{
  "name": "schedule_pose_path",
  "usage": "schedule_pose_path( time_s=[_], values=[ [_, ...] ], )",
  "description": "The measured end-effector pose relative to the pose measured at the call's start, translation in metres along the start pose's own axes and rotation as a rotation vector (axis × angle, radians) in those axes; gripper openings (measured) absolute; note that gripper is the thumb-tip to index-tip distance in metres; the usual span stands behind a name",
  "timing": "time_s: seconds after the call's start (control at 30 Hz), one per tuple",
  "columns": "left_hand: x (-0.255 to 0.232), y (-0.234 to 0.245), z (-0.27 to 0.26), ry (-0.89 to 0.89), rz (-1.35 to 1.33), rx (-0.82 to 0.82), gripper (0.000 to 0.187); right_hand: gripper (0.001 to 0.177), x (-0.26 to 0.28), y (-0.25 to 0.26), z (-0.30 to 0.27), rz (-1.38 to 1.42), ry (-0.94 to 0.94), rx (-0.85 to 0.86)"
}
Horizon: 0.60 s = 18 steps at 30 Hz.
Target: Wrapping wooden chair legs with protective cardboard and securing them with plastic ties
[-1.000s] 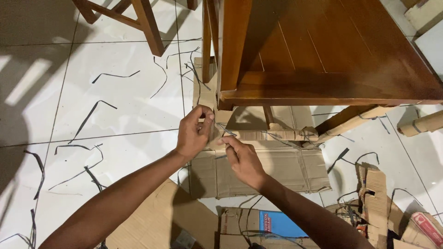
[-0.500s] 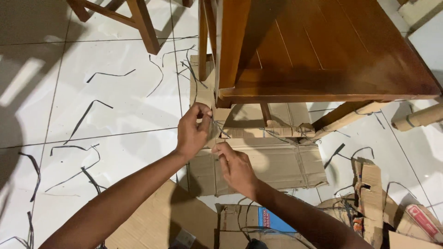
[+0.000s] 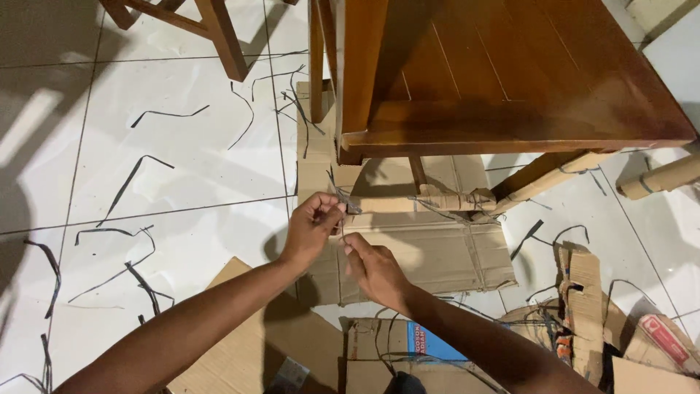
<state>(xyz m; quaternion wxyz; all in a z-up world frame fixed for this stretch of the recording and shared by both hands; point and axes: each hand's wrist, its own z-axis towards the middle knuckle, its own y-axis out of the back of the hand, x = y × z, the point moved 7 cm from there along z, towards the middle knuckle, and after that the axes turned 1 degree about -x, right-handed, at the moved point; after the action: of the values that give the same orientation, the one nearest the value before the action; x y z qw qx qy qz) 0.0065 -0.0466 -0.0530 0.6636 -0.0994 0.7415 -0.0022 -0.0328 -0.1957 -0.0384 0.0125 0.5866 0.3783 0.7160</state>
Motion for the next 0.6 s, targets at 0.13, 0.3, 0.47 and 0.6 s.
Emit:
schedule_pose_path(
  time_s=[0.13,0.3,0.47,0.6],
  values=[
    [0.026,-0.016,-0.007,0.077,-0.007,0.056,0.014,0.018,-0.014,0.004,-0.015,-0.022,-0.045,0.068],
    [0.043,-0.051,-0.027,0.238,-0.063,0.138,0.014,0.020,-0.040,0.030,-0.050,-0.020,-0.234,0.083],
    [0.069,-0.118,-0.051,0.364,0.088,0.302,0.031,0.014,-0.091,0.075,-0.106,-0.250,-0.332,-0.008],
    [0.086,-0.198,-0.076,0.384,0.078,0.482,0.027,0.018,-0.116,0.128,-0.176,-0.176,-0.586,-0.166]
  ],
)
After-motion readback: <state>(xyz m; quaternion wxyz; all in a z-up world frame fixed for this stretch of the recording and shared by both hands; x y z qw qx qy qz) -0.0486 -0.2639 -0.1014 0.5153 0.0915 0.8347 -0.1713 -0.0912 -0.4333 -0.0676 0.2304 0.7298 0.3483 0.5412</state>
